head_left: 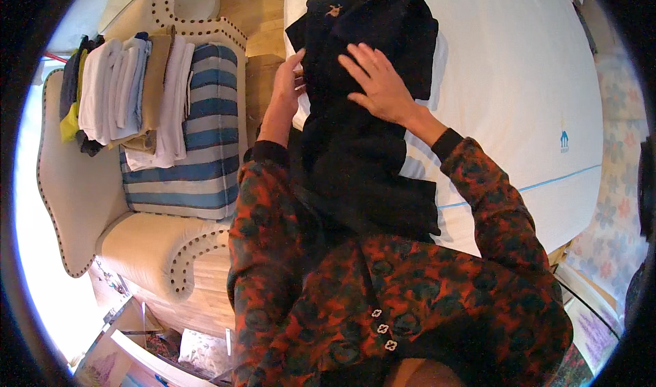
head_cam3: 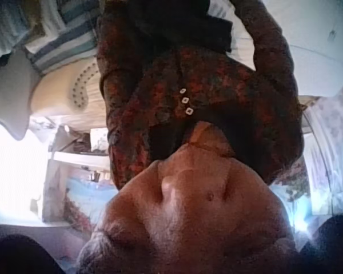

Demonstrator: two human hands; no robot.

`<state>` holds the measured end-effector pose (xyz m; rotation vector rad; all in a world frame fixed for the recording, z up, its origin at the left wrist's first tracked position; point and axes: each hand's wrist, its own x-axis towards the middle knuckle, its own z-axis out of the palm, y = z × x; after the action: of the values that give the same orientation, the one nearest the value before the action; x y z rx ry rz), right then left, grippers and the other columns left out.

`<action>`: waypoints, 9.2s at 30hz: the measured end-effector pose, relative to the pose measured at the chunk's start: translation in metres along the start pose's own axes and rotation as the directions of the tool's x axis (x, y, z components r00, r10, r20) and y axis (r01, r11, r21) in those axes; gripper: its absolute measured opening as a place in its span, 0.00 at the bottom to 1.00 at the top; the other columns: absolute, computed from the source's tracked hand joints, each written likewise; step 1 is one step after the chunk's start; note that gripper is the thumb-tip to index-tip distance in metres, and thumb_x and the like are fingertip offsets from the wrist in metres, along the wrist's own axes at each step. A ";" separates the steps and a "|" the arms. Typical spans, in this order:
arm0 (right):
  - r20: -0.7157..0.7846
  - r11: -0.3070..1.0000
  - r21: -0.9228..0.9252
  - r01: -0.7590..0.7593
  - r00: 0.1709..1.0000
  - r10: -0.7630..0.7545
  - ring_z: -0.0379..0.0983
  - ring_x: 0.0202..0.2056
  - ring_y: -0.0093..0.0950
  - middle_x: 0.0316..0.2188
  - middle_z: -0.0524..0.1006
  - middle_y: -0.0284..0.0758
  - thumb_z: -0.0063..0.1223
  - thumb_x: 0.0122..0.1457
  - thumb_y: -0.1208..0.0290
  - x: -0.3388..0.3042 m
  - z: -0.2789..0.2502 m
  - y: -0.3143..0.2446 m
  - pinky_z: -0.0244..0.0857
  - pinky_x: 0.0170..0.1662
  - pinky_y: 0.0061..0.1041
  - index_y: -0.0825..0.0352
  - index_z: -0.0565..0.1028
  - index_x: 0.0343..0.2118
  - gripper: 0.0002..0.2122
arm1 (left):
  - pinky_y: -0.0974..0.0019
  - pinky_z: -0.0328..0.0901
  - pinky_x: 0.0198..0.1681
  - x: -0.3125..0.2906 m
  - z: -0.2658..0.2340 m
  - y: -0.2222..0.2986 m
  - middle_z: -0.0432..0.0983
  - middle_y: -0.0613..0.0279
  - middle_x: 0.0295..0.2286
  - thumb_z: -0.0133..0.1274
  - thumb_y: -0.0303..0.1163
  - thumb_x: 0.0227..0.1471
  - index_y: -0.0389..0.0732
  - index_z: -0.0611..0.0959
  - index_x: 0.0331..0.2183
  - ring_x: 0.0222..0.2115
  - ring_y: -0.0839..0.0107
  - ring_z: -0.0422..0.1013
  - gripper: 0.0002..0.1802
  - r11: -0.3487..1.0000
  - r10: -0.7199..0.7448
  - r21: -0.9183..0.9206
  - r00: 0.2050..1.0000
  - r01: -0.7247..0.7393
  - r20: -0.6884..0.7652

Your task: The person folds a black garment on a white surface, then wipes a white chair and a wall with a blue cloth.

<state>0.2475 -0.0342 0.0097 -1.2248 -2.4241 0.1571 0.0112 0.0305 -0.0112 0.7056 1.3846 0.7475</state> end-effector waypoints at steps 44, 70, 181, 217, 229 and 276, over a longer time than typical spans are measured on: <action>0.208 0.925 0.350 -0.149 0.975 0.078 0.68 0.60 0.39 0.56 0.75 0.40 0.57 0.60 0.74 -0.068 -0.033 -0.031 0.64 0.62 0.35 0.65 0.75 0.54 0.18 | 0.53 0.57 0.57 -0.157 0.008 -0.028 0.77 0.59 0.44 0.67 0.40 0.45 0.44 0.83 0.43 0.50 0.57 0.70 0.22 0.379 0.361 0.184 0.328 -0.907 0.873; 0.535 0.531 0.735 -0.423 0.842 -0.069 0.67 0.61 0.33 0.60 0.72 0.39 0.47 0.69 0.64 -0.065 0.001 -0.014 0.60 0.64 0.31 0.66 0.70 0.61 0.20 | 0.74 0.62 0.40 -0.189 0.019 -0.063 0.71 0.74 0.34 0.50 0.31 0.64 0.34 0.79 0.41 0.36 0.81 0.64 0.10 0.975 0.209 0.000 0.913 -0.224 0.351; 0.050 0.983 0.153 -0.100 0.994 0.093 0.62 0.62 0.42 0.60 0.68 0.45 0.56 0.52 0.76 -0.029 0.011 -0.005 0.54 0.66 0.40 0.68 0.73 0.55 0.24 | 0.66 0.72 0.45 -0.137 0.036 -0.043 0.78 0.58 0.44 0.51 0.16 0.42 0.40 0.78 0.55 0.39 0.68 0.75 0.34 0.900 0.275 -0.380 0.955 -0.215 0.113; 0.553 0.091 0.749 -0.656 0.696 0.458 0.70 0.54 0.33 0.54 0.73 0.41 0.69 0.51 0.69 -0.058 -0.028 -0.086 0.63 0.60 0.29 0.71 0.61 0.63 0.38 | 0.67 0.63 0.36 -0.127 -0.028 -0.034 0.70 0.69 0.26 0.56 0.34 0.57 0.35 0.79 0.31 0.29 0.78 0.65 0.11 0.910 -0.045 0.381 0.873 -0.165 0.485; 0.722 -0.240 0.691 -0.682 0.638 0.268 0.71 0.53 0.27 0.53 0.75 0.37 0.63 0.59 0.68 -0.072 -0.043 -0.067 0.60 0.61 0.26 0.76 0.67 0.59 0.28 | 0.71 0.63 0.34 -0.150 -0.061 -0.025 0.74 0.75 0.26 0.62 0.31 0.53 0.38 0.82 0.29 0.30 0.83 0.67 0.07 0.975 -0.173 0.220 0.757 0.040 0.630; 0.239 0.998 -0.020 -0.065 0.969 0.068 0.43 0.72 0.40 0.71 0.50 0.42 0.60 0.58 0.56 -0.083 0.005 -0.039 0.38 0.71 0.48 0.64 0.53 0.70 0.40 | 0.33 0.46 0.64 -0.090 -0.005 -0.056 0.48 0.65 0.69 0.55 0.47 0.58 0.54 0.62 0.67 0.70 0.62 0.42 0.39 -0.223 0.318 0.695 0.623 -0.684 0.715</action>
<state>0.2601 -0.1232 -0.0102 -1.3629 -2.5906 0.3283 0.0050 -0.0753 -0.0033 2.6558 1.0755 0.0581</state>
